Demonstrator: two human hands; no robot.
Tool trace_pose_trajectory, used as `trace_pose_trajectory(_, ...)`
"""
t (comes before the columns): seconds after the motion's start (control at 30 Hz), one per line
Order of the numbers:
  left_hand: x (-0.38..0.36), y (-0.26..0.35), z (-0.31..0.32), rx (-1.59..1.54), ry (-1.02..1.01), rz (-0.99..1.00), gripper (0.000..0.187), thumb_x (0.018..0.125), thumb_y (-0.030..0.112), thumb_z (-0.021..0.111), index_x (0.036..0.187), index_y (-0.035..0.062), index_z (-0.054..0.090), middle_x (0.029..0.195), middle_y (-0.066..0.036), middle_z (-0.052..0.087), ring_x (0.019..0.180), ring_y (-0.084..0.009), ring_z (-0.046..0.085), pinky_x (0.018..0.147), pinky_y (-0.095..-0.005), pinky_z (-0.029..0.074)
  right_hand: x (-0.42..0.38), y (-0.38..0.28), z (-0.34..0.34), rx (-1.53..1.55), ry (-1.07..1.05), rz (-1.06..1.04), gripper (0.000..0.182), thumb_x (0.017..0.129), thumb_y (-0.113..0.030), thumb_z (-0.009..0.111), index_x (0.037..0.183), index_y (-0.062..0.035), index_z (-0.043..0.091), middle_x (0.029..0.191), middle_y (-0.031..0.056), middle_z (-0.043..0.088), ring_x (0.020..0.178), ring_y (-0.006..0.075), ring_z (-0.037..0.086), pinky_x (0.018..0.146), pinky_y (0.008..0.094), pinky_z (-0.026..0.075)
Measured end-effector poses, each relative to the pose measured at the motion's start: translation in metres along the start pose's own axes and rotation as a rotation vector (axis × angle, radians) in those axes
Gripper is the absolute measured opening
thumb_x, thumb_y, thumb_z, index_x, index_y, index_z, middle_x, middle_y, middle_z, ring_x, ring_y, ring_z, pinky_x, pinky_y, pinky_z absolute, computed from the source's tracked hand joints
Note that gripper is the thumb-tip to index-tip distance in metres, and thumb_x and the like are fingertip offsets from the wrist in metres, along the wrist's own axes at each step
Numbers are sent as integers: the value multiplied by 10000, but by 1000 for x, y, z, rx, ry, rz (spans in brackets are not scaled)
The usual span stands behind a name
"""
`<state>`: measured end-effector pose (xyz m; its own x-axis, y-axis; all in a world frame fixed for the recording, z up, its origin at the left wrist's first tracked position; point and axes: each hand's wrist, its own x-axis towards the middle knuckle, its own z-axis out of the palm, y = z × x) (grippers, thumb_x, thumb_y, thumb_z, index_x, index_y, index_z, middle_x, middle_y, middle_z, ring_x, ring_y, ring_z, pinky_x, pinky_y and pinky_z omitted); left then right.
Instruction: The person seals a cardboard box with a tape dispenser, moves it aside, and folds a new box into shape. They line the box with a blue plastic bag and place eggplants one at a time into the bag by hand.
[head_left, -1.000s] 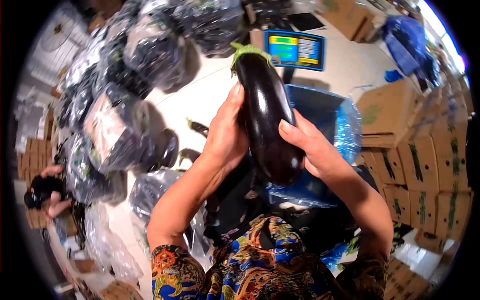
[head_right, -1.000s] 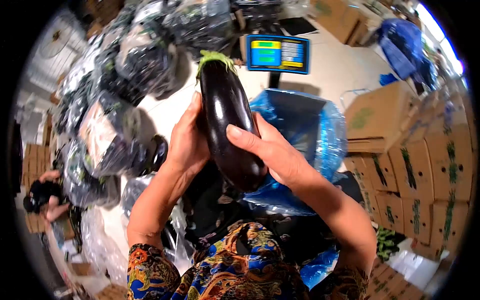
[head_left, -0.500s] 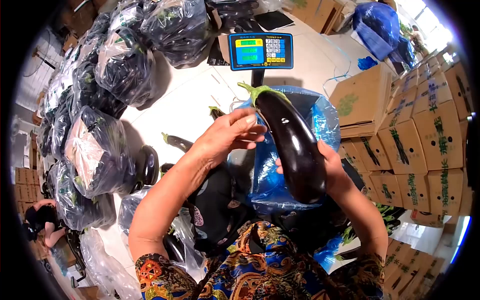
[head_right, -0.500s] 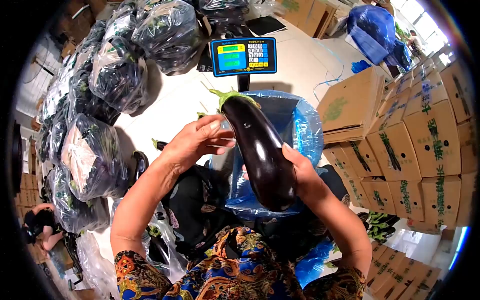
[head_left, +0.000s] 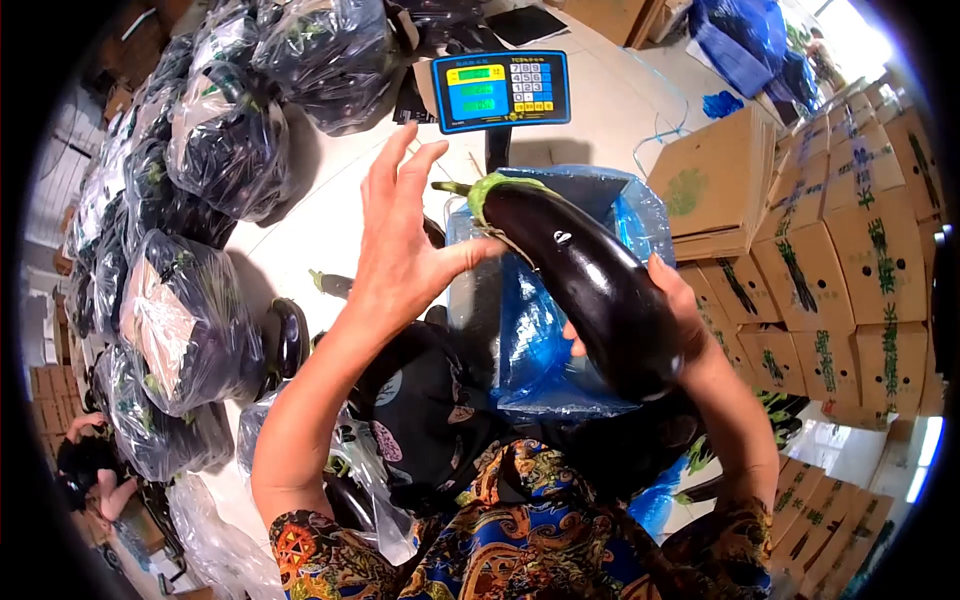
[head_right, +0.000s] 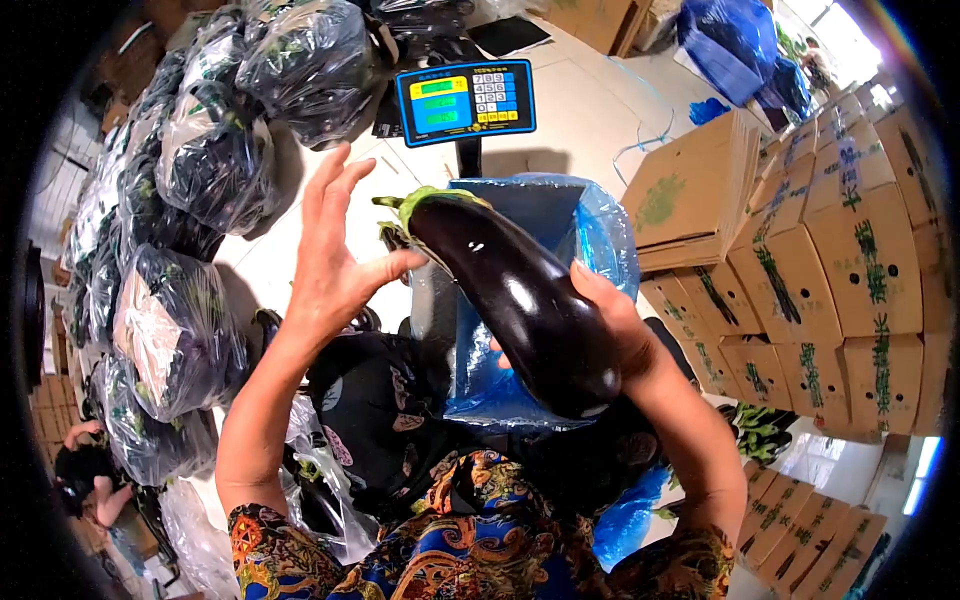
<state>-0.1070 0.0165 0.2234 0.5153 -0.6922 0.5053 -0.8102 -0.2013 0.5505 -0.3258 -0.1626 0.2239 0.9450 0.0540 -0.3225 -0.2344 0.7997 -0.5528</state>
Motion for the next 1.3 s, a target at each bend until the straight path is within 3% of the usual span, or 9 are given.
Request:
trace_pose_trajectory(0.2, 17, 24, 7, -134, -587, 333, 890, 595, 60, 779, 1413, 165, 445, 1212, -144, 570, 1096, -369, 541, 962, -435, 434, -3, -13, -8, -96, 110, 149, 772, 980, -591, 302, 1382, 62, 389, 1123, 295, 608, 942, 406, 661, 852, 540, 541)
trace_pose_trajectory(0.3, 23, 17, 11, -221, -857, 157, 805, 607, 181, 790, 1357, 138, 499, 1138, -134, 608, 1044, -322, 592, 898, -386, 482, 6, -25, -16, -204, 134, 78, 695, 1012, -555, 266, 1315, 24, 502, 1162, 178, 639, 1040, 251, 628, 953, 392, 482)
trace_pose_trajectory(0.33, 13, 2, 24, -445, -716, 218, 660, 666, 282, 781, 1240, 62, 541, 991, -136, 624, 900, -284, 620, 807, -378, 497, 9, -33, -22, -240, 144, 52, 679, 1023, -543, 255, 1292, 12, 540, 1175, 139, 649, 1073, 200, 617, 987, 342, 462)
trace_pose_trajectory(0.47, -11, 18, 28, -958, -1035, -946, 545, 841, 413, 664, 1114, -42, 538, 885, -115, 623, 770, -177, 621, 673, -314, 529, -7, -48, -66, -860, 553, -270, 578, 966, -538, 450, 1131, -17, 640, 1022, 108, 676, 934, 201, 631, 880, 297, 467)
trace_pose_trajectory(0.6, -28, 16, 67, -1133, -928, -1365, 365, 912, 339, 603, 1072, 23, 511, 828, -141, 628, 696, -274, 653, 611, -389, 575, 12, -40, -124, -1395, 568, -94, 550, 874, -415, 640, 1198, 22, 560, 1173, 201, 587, 1119, 293, 556, 953, 392, 426)
trace_pose_trajectory(0.8, -58, 10, 165, -1013, -780, -1431, 385, 930, 344, 581, 1114, 25, 468, 923, -168, 605, 734, -285, 638, 630, -422, 548, 25, -24, -147, -1816, 594, -56, 492, 891, -373, 645, 1232, -30, 555, 1209, 204, 566, 1092, 349, 579, 955, 416, 463)
trace_pose_trajectory(1.0, -158, -5, 323, -517, -474, -1028, 762, 815, 391, 716, 1307, -30, 315, 1192, -204, 546, 1090, -301, 547, 946, -389, 430, 19, -23, -145, -1781, 538, -67, 455, 887, -341, 642, 1185, -3, 580, 1149, 222, 593, 1060, 389, 575, 924, 424, 472)
trace_pose_trajectory(1.13, -172, -16, 334, -312, -688, -992, 952, 779, 391, 746, 1376, -57, 157, 1302, -306, 454, 1222, -441, 470, 1024, -458, 401, 7, -21, -154, -1637, 387, -344, 445, 875, -328, 661, 1158, 10, 598, 1106, 238, 614, 1024, 410, 589, 886, 429, 487)
trace_pose_trajectory(1.3, -172, -18, 341, -188, -774, -998, 981, 765, 470, 754, 1376, -55, 195, 1310, -296, 458, 1190, -427, 500, 1016, -454, 420, 12, -27, -149, -1528, 444, -246, 370, 876, -233, 680, 1117, 41, 617, 1037, 230, 658, 901, 347, 669, 741, 385, 536)
